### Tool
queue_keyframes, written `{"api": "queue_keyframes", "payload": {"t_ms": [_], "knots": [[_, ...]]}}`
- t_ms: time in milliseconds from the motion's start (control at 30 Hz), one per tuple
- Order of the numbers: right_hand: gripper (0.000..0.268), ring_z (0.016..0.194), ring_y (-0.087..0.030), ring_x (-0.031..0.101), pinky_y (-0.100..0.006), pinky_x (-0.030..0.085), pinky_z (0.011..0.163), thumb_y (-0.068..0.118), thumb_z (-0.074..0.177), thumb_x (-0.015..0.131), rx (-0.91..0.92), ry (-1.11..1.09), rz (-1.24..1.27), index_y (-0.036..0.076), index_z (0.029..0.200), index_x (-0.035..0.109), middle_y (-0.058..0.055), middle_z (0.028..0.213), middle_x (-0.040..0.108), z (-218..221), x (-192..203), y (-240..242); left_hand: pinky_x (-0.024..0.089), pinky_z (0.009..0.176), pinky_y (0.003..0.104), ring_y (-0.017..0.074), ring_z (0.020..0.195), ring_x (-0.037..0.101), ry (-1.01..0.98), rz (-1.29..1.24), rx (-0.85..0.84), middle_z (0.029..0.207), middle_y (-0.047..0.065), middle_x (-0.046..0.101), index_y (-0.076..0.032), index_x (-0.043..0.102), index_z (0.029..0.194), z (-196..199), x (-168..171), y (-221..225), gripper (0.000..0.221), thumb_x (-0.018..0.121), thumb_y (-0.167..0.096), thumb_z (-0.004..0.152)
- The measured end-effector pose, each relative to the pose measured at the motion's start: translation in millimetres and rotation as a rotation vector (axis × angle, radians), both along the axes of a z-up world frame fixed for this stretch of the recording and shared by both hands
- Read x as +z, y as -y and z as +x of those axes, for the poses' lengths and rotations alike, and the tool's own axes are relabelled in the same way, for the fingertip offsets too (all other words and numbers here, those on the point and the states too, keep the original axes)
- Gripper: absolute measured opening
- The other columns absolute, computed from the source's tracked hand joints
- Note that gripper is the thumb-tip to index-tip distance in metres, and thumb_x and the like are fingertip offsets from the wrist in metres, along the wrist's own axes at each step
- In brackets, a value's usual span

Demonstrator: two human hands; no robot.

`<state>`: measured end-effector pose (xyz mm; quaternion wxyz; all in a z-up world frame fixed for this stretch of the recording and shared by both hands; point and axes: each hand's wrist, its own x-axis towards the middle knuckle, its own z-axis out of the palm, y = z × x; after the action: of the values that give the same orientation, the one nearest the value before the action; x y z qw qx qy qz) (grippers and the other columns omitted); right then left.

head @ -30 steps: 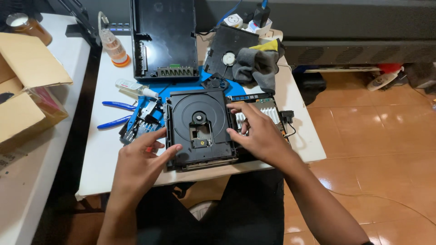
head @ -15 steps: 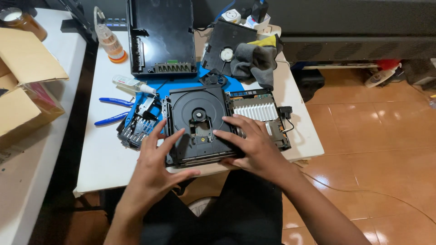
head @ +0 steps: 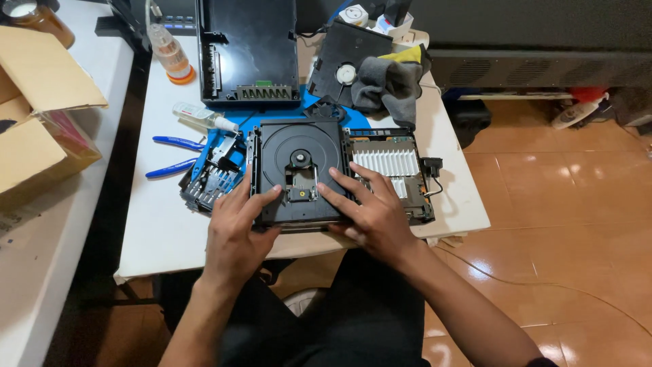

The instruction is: Disassembling and reassembling the internal components of a game console, including the motherboard and disc drive.

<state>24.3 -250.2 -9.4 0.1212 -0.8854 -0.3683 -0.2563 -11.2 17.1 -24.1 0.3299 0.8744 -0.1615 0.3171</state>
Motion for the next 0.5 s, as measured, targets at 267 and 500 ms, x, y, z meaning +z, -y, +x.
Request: {"api": "queue_keyframes", "payload": {"t_ms": [267,500], "knots": [[0.078,0.130,-0.034,0.061,-0.044,0.046,0.107,0.041,0.071,0.093,-0.028,0.026,0.210,0.015,0.139,0.064,-0.012,0.144,0.062,-10,-3,-4,0.034,0.108,0.053,0.0430,0.144,0.046,0.096,0.212,0.085,0.157,0.023,0.047,-0.026,0.068,0.132,-4,10,11,0.061,0.081,-0.008,0.075],[0.062,0.125,-0.027,0.068,-0.040,0.041,0.107,0.053,0.092,0.072,-0.043,0.232,0.203,0.011,0.137,0.067,-0.010,0.137,0.071,-13,-8,-5,0.032,0.113,0.052,0.0348,0.139,0.054,0.123,0.518,-0.002,0.142,0.012,0.063,-0.027,0.059,0.146,-7,32,40,0.056,0.065,-0.009,0.092]]}}
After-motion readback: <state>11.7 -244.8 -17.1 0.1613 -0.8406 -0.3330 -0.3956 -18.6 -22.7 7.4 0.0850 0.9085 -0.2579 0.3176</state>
